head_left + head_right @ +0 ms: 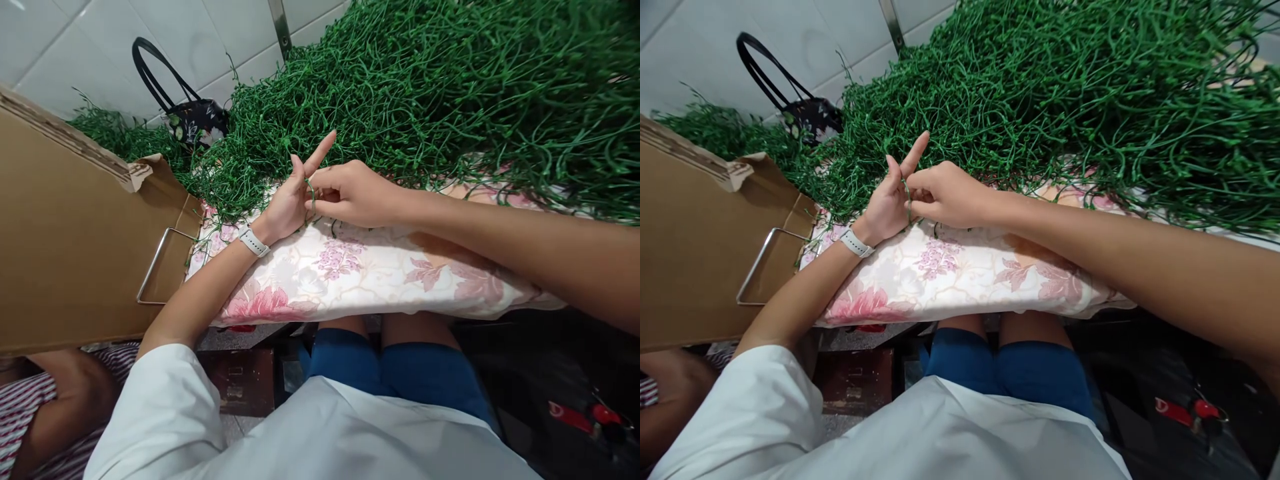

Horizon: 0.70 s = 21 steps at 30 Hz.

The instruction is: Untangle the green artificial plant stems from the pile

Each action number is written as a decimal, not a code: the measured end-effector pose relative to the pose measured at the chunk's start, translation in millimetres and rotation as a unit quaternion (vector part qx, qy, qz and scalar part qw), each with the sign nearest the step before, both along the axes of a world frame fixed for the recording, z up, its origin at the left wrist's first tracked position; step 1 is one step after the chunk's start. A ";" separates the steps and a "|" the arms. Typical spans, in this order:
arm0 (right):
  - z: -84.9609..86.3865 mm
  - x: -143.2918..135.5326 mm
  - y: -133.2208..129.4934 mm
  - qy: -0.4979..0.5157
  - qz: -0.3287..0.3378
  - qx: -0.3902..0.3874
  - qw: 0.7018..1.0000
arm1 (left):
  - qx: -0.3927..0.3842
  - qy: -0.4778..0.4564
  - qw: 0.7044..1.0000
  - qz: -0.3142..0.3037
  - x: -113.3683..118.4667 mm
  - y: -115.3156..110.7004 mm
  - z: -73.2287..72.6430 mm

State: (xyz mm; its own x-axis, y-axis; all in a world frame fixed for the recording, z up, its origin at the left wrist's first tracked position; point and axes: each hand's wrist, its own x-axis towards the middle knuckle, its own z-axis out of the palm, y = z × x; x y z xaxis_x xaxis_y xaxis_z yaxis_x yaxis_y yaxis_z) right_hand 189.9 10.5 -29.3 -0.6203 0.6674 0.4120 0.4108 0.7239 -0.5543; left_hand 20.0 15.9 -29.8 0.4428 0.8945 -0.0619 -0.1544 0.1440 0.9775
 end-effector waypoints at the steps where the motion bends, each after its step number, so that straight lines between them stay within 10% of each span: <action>1: -0.2 1.5 2.1 0.011 0.015 -0.010 1.000 | -0.008 -0.013 1.000 -0.014 -0.9 1.6 -0.9; 12: 1.4 7.5 10.2 0.113 0.109 -0.191 0.969 | -0.036 0.001 0.999 0.002 -6.5 12.4 -10.7; 21: 5.0 13.7 16.8 0.077 0.129 -0.187 0.971 | -0.052 -0.008 0.998 0.019 -2.8 10.2 -7.3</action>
